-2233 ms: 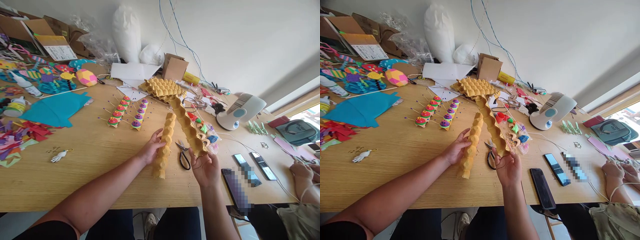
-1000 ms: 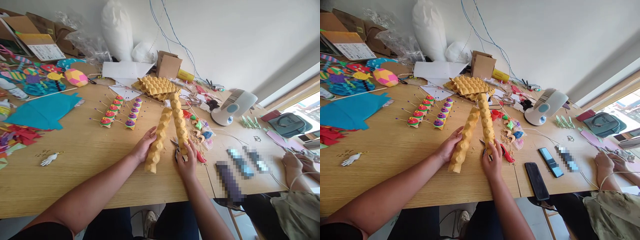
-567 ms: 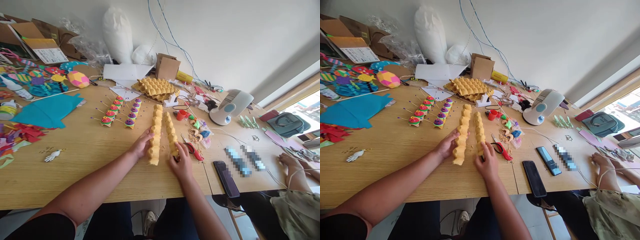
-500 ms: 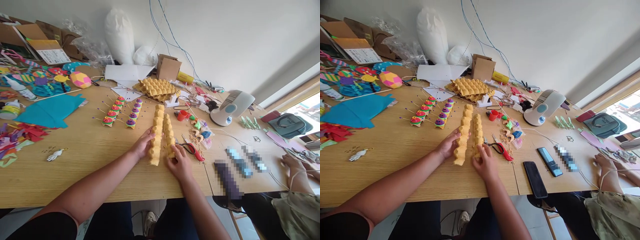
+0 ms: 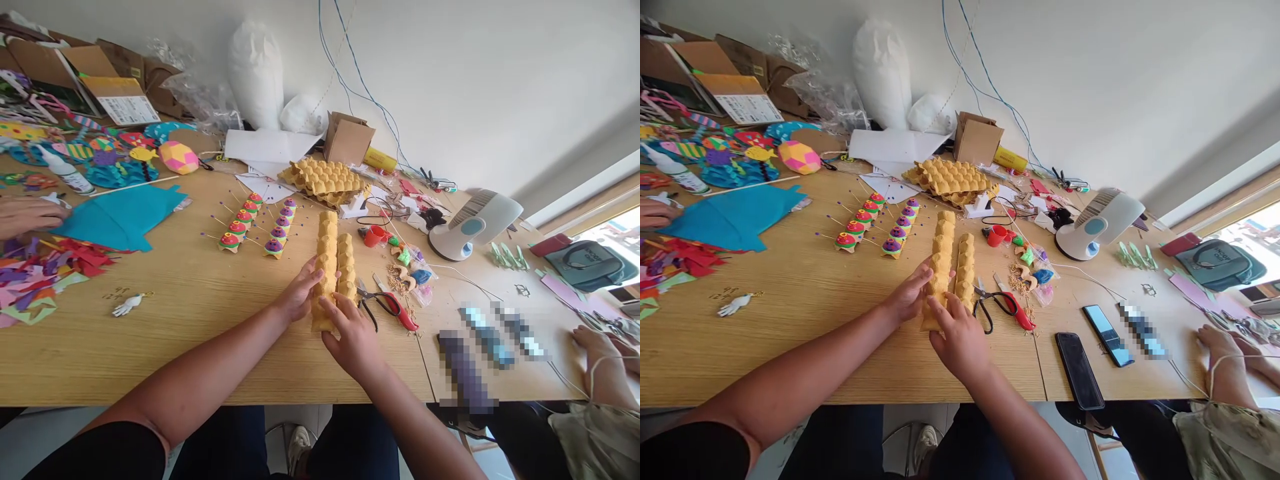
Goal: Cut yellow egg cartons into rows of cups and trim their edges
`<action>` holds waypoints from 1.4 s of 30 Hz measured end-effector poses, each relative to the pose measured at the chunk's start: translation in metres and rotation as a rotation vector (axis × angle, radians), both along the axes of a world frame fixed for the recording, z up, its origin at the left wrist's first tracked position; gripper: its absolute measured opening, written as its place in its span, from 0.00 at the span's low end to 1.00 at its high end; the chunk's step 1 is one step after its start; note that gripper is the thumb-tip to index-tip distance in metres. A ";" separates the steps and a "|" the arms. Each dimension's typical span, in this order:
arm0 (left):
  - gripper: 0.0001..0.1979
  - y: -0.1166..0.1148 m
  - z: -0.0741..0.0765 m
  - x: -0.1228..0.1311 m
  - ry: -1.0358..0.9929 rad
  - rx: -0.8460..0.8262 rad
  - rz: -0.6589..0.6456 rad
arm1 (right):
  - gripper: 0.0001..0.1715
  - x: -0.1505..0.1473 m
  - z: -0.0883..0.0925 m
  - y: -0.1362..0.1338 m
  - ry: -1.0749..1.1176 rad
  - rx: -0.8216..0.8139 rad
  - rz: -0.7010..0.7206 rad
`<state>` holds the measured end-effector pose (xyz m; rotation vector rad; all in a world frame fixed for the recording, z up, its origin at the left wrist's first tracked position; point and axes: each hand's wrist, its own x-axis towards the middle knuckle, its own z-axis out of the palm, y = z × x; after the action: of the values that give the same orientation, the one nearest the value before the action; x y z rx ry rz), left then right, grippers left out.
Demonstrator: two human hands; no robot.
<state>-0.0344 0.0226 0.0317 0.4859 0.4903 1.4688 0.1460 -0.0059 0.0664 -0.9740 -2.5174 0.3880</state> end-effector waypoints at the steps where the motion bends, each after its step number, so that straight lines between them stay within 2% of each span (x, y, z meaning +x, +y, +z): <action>1: 0.38 0.001 0.000 0.000 -0.010 0.000 0.007 | 0.40 -0.001 0.002 0.005 0.043 -0.045 0.003; 3: 0.34 0.004 0.000 0.001 -0.043 -0.020 0.023 | 0.38 0.000 0.007 0.019 0.206 -0.187 -0.001; 8: 0.30 0.012 -0.003 -0.001 -0.139 -0.038 0.002 | 0.26 0.005 0.022 0.050 0.804 -0.735 -0.023; 10: 0.30 0.013 -0.003 -0.003 -0.161 -0.051 -0.003 | 0.25 0.004 0.029 0.061 0.946 -0.831 -0.065; 12: 0.28 0.013 -0.003 -0.003 -0.172 -0.086 0.007 | 0.26 0.000 0.038 0.075 1.022 -0.809 -0.097; 15: 0.24 0.012 -0.003 -0.004 -0.177 -0.132 0.010 | 0.27 -0.019 0.049 0.113 0.961 -0.625 -0.042; 18: 0.22 0.012 -0.006 -0.003 -0.183 -0.137 -0.004 | 0.28 -0.055 0.056 0.176 0.797 -0.392 -0.030; 22: 0.22 0.012 -0.009 -0.002 -0.200 -0.129 -0.007 | 0.33 -0.116 0.057 0.267 0.558 -0.179 -0.137; 25: 0.23 0.013 -0.008 -0.002 -0.210 -0.141 -0.007 | 0.33 -0.158 0.057 0.315 0.396 -0.117 -0.159; 28: 0.22 0.014 -0.007 -0.004 -0.220 -0.176 0.004 | 0.37 -0.191 0.058 0.344 0.307 -0.136 -0.253; 32: 0.22 0.015 -0.006 -0.005 -0.224 -0.169 0.014 | 0.48 -0.215 0.055 0.366 0.220 -0.214 -0.282; 35: 0.23 0.014 -0.008 -0.006 -0.226 -0.165 0.008 | 0.46 -0.215 0.050 0.372 0.242 -0.236 -0.217; 39: 0.24 0.014 -0.011 -0.005 -0.230 -0.151 -0.009 | 0.41 -0.189 0.048 0.357 0.316 -0.250 -0.134; 42: 0.25 0.013 -0.012 -0.005 -0.214 -0.132 -0.007 | 0.34 -0.142 0.056 0.318 0.408 -0.324 -0.065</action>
<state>-0.0398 0.0358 0.0193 0.2226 0.4113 1.4518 0.0036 0.3117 0.1220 -0.9715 -2.0859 0.8971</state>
